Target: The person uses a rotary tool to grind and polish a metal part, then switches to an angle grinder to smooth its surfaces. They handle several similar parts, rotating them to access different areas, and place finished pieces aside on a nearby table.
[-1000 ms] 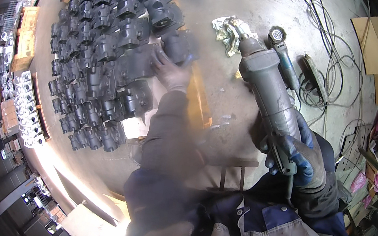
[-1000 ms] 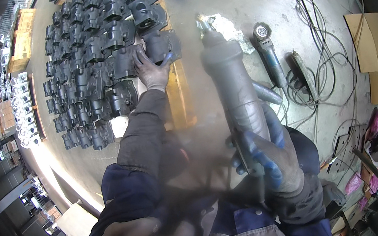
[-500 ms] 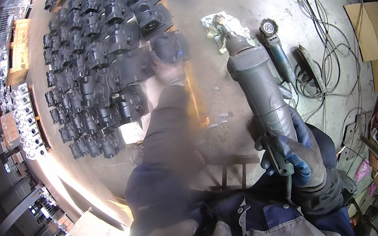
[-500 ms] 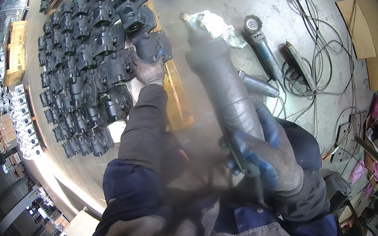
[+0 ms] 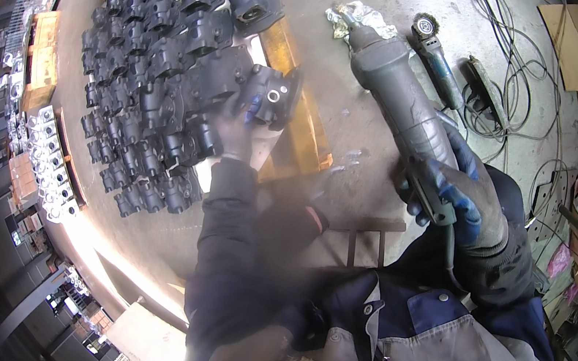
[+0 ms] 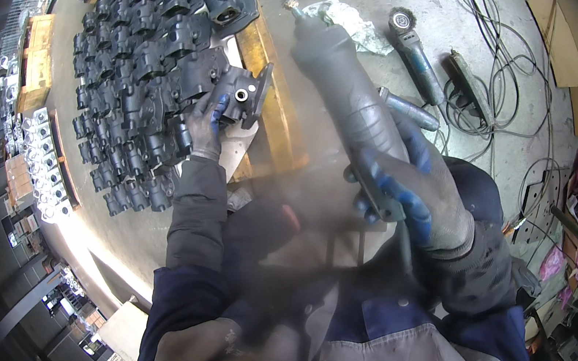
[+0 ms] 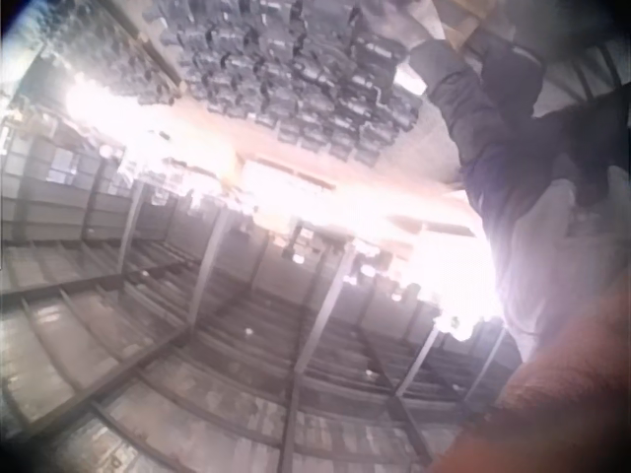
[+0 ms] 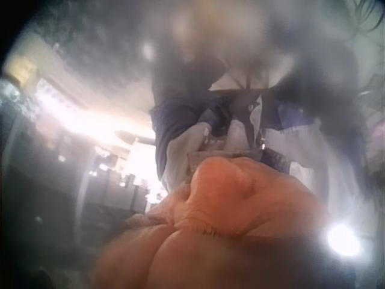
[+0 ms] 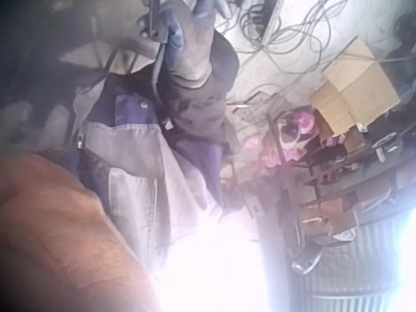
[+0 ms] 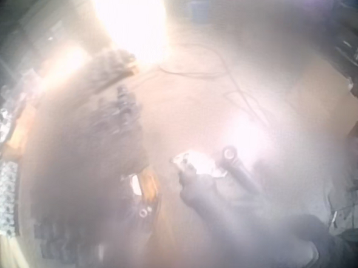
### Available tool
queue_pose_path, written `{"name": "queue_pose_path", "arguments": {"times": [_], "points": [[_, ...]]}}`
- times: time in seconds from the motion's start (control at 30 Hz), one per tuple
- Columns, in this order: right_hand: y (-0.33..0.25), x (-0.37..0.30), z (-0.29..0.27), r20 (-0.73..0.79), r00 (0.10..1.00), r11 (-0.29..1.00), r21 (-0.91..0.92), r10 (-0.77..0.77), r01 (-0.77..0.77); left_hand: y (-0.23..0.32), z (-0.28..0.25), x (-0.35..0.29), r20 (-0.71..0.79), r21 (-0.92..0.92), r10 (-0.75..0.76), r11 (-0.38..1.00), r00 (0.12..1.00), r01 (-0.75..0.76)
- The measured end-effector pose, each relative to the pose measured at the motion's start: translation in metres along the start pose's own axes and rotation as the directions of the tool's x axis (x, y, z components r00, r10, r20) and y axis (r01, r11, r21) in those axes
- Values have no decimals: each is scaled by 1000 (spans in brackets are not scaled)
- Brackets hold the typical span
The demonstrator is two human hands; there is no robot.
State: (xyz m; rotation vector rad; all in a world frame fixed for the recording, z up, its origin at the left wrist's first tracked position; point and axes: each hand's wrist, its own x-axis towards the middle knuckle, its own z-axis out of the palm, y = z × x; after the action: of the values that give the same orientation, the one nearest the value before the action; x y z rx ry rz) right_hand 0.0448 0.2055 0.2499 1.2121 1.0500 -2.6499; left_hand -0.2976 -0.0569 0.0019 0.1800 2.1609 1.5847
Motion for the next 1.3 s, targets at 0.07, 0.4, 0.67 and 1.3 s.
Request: {"name": "queue_pose_path", "arguments": {"times": [0.07, 0.4, 0.67, 1.3], "points": [[4, 1, 1, 3, 1000, 999, -28, -31, 31, -9, -7, -22, -65, -269, -109, 959, 992, 88], [19, 4, 8, 38, 993, 981, -152, -113, 118, -91, -5, -107, -401, -188, -108, 982, 910, 33], [27, 6, 10, 84, 987, 975, -166, -136, 148, -103, 8, -174, -362, -503, -388, 847, 848, 174], [46, 16, -14, 238, 926, 869, -338, -293, 361, -114, 3, -170, -443, -572, -329, 820, 834, 19]]}}
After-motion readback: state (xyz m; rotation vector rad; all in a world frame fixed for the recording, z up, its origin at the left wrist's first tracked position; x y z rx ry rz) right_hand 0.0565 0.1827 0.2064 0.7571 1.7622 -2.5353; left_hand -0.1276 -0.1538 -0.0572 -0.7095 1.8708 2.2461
